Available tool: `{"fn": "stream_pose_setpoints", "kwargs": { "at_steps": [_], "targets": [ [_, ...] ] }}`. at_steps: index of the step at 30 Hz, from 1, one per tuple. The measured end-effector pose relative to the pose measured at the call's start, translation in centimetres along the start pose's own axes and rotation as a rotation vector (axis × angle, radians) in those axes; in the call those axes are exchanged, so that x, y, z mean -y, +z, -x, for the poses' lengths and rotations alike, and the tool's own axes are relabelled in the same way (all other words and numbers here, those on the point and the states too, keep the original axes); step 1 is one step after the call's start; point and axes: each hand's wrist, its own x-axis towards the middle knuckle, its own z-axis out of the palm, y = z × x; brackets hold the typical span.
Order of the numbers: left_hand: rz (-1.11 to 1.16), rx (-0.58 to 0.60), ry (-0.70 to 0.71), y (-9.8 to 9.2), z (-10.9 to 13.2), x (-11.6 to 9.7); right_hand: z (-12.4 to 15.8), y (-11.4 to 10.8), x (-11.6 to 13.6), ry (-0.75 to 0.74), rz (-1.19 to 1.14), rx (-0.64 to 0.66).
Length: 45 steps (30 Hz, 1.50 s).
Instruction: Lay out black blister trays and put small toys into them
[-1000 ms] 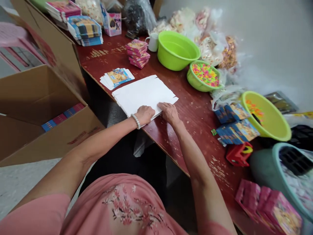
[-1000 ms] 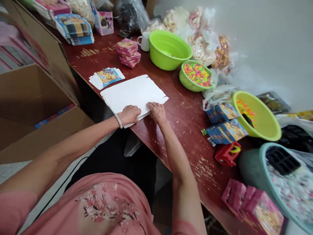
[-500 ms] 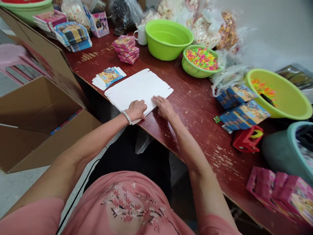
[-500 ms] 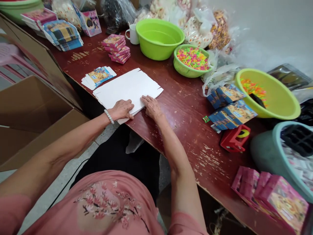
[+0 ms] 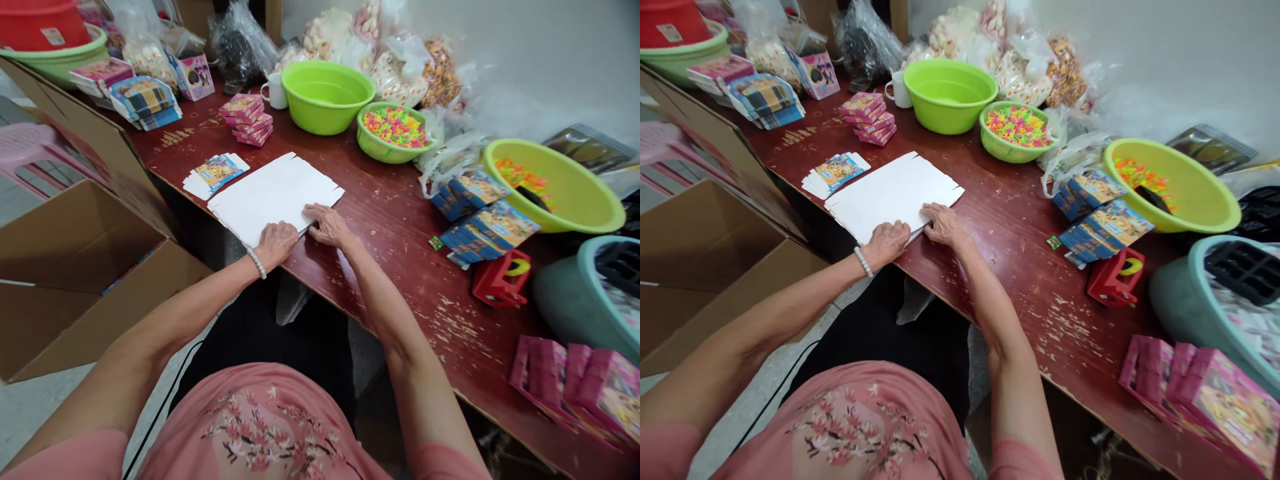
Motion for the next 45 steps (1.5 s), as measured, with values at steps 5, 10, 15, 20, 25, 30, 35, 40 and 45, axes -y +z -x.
{"fn": "stream_pose_setpoints", "kwargs": {
  "at_steps": [5,10,15,20,25,30,35,40,45],
  "targets": [
    [-0.05,-0.078,0.002,-3.4,0.9,1.6,-1.0,-1.0,1.1,0.126,0.044,-0.093],
    [-0.23,-0.288,0.025,-9.7,3.3,4.5,-2.0,-6.0,2.9,0.182,0.145,-0.349],
    [-0.054,-0.564,0.156,-10.5,6.3,4.9,5.9,-13.2,6.8,0.136,0.337,-0.473],
    [0.099,-0.655,0.568,-2.3,7.0,0.7,20.1,-10.1,9.5,0.263,0.435,-0.29],
    [0.002,-0.488,0.725,5.0,7.4,-4.0,28.8,-2.0,9.5,0.446,0.323,-0.061],
    [0.006,-0.317,0.777,6.1,8.2,-4.7,30.4,-1.4,9.5,0.484,0.144,-0.022],
    [0.112,-0.021,0.66,2.6,5.7,-4.7,28.9,-5.3,7.3,0.46,-0.108,0.094],
    [0.195,0.411,0.396,-1.0,0.1,-6.5,25.0,-7.5,3.3,0.544,-0.427,0.268],
    [-0.048,0.402,0.258,-2.2,-2.3,-8.0,23.3,-6.0,2.4,0.786,-0.204,0.248]
  ]
}}
